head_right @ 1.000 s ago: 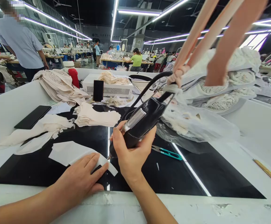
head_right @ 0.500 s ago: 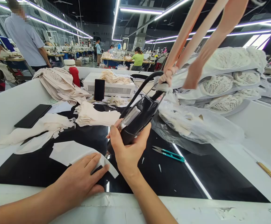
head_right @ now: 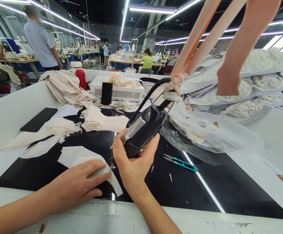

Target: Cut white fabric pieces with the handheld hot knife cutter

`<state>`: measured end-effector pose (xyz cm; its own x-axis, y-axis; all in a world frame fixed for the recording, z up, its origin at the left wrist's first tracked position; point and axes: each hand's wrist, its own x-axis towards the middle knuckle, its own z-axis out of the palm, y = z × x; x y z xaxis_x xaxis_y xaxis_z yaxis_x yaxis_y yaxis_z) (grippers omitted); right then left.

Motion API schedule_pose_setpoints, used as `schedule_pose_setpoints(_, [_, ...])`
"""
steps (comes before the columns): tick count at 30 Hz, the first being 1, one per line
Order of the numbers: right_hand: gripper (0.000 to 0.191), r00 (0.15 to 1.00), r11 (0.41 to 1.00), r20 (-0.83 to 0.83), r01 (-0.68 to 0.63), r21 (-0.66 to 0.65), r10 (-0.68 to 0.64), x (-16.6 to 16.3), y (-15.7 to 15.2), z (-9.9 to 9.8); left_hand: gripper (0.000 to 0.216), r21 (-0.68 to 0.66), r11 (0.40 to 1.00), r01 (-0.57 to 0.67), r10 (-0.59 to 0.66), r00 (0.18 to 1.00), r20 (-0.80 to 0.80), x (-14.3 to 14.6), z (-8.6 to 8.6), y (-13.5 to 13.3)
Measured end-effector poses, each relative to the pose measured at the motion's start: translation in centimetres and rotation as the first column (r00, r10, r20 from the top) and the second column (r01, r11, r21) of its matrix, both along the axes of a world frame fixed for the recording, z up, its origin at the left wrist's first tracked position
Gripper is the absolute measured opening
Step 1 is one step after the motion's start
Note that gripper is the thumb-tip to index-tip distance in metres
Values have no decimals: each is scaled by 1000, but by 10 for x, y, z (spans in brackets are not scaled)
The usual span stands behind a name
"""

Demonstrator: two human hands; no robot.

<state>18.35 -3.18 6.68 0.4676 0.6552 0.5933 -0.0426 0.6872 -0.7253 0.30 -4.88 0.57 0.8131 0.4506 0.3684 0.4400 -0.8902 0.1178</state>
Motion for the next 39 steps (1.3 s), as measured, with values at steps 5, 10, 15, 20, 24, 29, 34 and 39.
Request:
schedule_pose_setpoints(5, [44,1000,1000,-24,0,-6,0,-4,-9,1,49,-9,999,-35,35,999,-13,-7,-1,-6])
schedule_pose_setpoints(10, [44,1000,1000,10,-24,5,24,0,-11,-3,56,25,999,-37,37,999,-7,-2,-1,-6])
schedule_pose_setpoints(15, [42,1000,1000,17,-3,-20,3,3,-8,-4,58,57,998,-32,31,999,10,1,-2,-4])
schedule_pose_setpoints(20, [43,1000,1000,-15,15,-18,-16,1,0,-1,62,76,997,-27,26,1000,13,0,-5,-2])
schedule_pose_setpoints(24, [43,1000,1000,-4,-19,-10,19,-2,6,-2,65,76,997,-23,22,1000,14,1,-5,-2])
schedule_pose_setpoints(29, [40,999,999,12,-37,1,37,-4,8,-6,66,74,997,-22,21,1000,15,1,-5,-3])
schedule_pose_setpoints(34, [41,1000,1000,-8,-30,2,30,-4,10,-6,64,78,997,-25,24,1000,9,0,-5,-4])
schedule_pose_setpoints(39, [43,999,999,-17,-32,8,32,-6,14,-5,63,71,997,-25,27,999,-17,0,-8,-2])
